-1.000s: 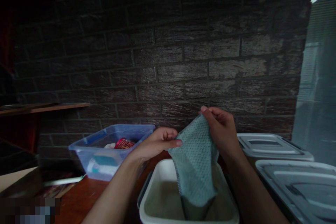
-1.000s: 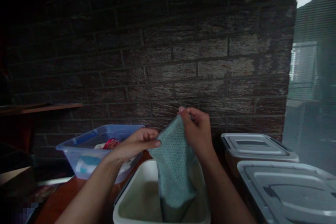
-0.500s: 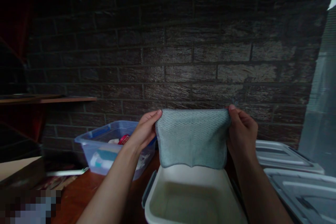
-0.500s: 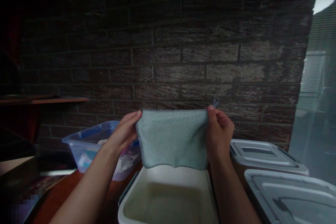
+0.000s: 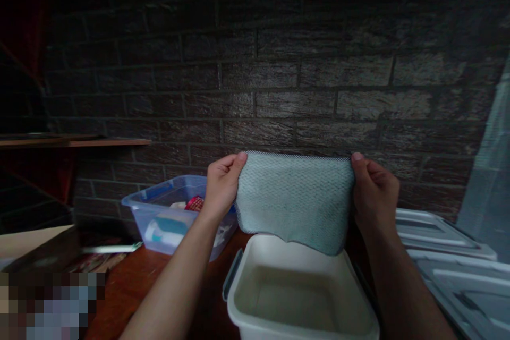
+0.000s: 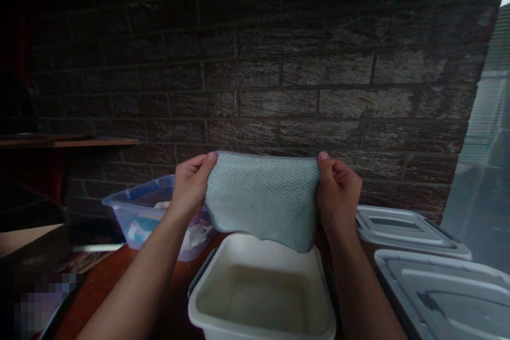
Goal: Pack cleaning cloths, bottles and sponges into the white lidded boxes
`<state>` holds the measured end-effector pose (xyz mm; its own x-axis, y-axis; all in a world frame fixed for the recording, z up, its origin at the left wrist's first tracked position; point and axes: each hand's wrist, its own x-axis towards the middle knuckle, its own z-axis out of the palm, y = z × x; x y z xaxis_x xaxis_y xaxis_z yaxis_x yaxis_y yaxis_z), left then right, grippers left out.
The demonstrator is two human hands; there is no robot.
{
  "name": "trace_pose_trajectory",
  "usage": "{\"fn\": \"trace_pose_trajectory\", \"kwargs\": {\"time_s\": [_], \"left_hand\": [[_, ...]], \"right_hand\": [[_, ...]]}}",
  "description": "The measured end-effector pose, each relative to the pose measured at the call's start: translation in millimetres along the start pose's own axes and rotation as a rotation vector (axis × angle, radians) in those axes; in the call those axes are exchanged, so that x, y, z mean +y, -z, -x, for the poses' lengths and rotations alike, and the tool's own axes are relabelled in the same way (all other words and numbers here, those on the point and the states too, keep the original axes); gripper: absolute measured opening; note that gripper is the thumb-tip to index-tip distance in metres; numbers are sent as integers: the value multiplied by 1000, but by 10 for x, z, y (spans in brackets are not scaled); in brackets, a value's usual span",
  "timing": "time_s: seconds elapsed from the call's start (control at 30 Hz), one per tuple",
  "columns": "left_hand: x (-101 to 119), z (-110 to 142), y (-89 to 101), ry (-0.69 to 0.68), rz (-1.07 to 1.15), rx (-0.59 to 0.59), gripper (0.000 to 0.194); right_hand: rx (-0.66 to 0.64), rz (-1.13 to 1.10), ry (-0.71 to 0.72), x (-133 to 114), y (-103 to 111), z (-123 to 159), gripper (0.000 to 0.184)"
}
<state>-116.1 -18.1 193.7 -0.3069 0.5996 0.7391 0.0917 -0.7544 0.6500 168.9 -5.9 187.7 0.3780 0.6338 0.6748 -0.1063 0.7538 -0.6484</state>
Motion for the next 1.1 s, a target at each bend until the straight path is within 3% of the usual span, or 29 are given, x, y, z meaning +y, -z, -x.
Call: {"fn": "trace_pose_trajectory", "kwargs": {"time_s": [0.27, 0.5, 0.8, 1.1], "left_hand": [[53, 3, 20, -54, -102, -36, 36], [36, 18, -7, -22, -22, -41, 35], [52, 29, -40, -148, -163, -39, 39], [33, 24, -58, -173, -186, -25, 35]], "right_hand": [[-68, -29, -47, 27, 37, -43, 42], [-61, -48, -27, 48, 57, -74, 39], [-60, -53, -13, 62, 64, -98, 41], [-47, 9, 48, 18, 74, -114, 42]]}}
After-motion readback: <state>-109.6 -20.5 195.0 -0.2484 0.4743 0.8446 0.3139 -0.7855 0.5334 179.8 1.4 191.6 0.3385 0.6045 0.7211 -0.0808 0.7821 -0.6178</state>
